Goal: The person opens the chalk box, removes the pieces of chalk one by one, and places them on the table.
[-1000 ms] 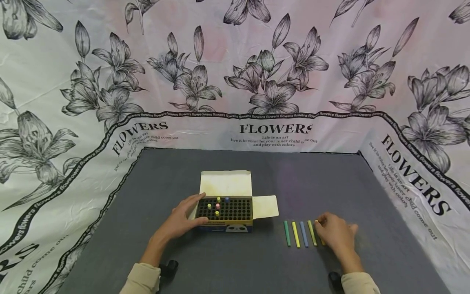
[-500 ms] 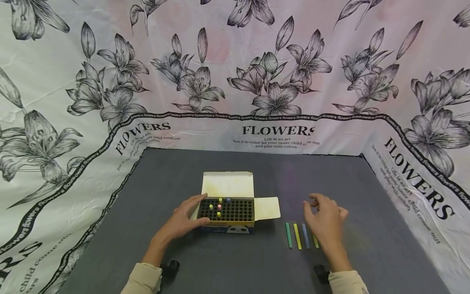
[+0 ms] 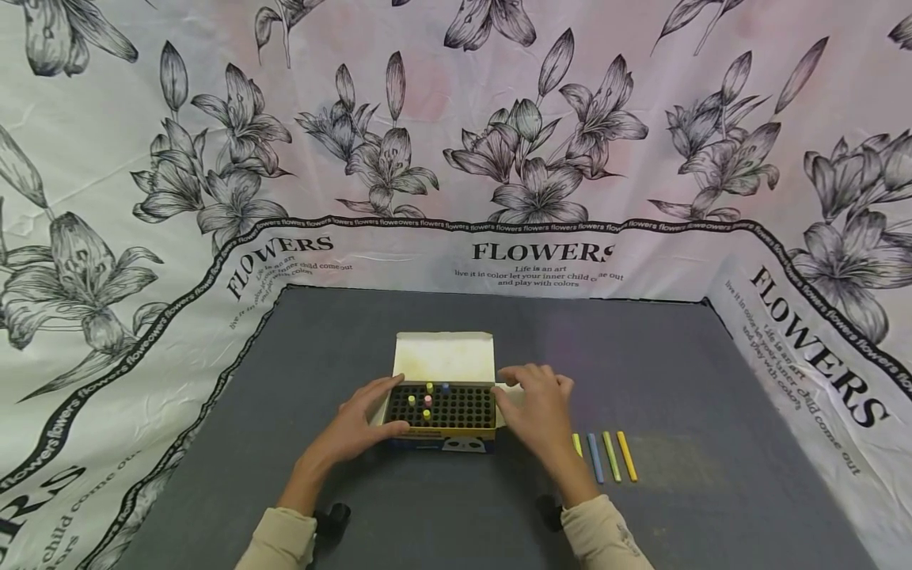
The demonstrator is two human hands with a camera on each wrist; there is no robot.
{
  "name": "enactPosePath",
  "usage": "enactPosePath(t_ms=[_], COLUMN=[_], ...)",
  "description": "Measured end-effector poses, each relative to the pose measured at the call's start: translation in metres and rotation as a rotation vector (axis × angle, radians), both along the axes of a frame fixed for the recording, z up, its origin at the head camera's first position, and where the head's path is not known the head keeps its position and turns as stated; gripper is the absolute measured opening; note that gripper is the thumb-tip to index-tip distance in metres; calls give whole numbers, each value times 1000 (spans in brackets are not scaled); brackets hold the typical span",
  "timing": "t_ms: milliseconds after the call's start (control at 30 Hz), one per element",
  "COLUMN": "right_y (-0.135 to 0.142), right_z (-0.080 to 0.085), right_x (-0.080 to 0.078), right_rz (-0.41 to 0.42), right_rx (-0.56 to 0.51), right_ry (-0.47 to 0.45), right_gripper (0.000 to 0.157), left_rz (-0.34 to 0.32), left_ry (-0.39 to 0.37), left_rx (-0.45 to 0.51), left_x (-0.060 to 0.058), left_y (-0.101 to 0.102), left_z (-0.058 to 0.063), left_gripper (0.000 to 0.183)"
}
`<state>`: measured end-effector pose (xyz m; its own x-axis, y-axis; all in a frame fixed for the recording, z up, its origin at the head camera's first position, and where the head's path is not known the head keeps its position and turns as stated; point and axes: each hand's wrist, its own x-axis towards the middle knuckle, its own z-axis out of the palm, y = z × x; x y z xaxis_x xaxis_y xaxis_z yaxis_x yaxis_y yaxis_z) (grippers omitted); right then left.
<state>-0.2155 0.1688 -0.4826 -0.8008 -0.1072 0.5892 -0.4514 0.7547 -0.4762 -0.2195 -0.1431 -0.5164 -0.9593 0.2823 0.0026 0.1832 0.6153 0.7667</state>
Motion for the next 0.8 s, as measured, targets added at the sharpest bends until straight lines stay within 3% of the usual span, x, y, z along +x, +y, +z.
enactPosePath(t_ms=[433,800], right_y=[-55,-77], right_z=[-11,-15], right_x=[-10,-14], right_rz=[-53,-168], right_rx=[94,157], right_ry=[-175,-156], right_gripper=[23,21], left_rz=[-5,2], left_ry=[12,11], left_rx=[0,8], left_x=[-1,-1], left_y=[0,1], left_z=[1,-2], left_gripper=[83,83])
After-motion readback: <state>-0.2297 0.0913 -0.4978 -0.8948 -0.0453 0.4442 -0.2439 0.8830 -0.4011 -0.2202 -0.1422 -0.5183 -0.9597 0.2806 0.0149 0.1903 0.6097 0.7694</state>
